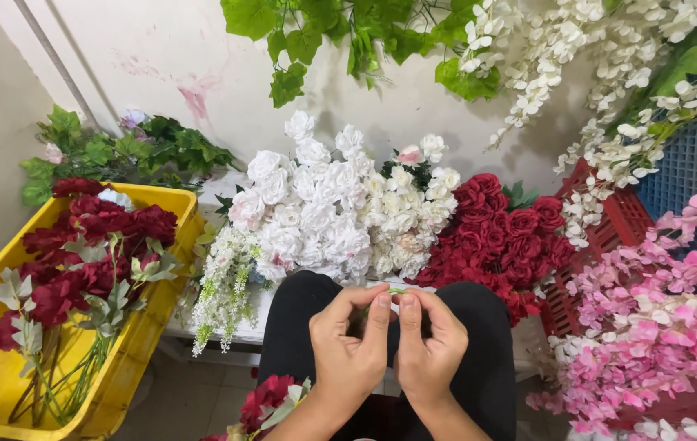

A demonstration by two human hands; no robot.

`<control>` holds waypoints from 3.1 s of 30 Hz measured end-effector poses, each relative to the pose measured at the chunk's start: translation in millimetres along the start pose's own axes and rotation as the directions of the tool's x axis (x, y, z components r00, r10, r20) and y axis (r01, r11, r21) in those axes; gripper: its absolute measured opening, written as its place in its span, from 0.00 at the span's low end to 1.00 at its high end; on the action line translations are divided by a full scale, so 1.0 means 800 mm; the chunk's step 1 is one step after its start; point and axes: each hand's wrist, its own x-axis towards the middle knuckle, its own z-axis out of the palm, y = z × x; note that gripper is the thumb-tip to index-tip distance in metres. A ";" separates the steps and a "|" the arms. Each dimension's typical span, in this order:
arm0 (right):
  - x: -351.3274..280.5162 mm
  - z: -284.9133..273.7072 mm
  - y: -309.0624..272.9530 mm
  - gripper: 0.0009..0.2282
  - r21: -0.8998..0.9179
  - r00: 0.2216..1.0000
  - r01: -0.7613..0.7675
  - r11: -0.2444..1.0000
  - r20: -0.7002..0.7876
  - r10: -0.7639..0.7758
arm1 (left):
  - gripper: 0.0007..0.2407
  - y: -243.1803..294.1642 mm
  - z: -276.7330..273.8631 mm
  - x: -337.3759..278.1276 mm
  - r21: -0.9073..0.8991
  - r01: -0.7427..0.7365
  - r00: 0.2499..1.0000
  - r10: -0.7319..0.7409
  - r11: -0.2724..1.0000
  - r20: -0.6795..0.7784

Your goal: A person is seen sitting on the floor, assembling an artificial flower garland by attaching red and white flower heads to a green wire stem.

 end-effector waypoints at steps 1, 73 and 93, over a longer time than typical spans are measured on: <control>-0.003 0.001 0.002 0.07 0.002 1.000 0.001 1.000 -0.002 -0.001 | 0.05 -0.003 0.003 -0.003 0.001 -0.003 1.000 0.003 1.000 0.001; 0.036 -0.035 0.046 0.20 0.099 0.985 -0.079 0.992 0.158 0.063 | 0.13 -0.028 -0.011 -0.004 0.285 0.105 0.827 -0.243 0.953 0.507; 0.026 -0.040 0.053 0.22 0.157 0.990 0.031 0.987 0.133 -0.052 | 0.08 -0.084 -0.018 -0.015 -0.041 0.621 0.607 -0.447 0.783 0.658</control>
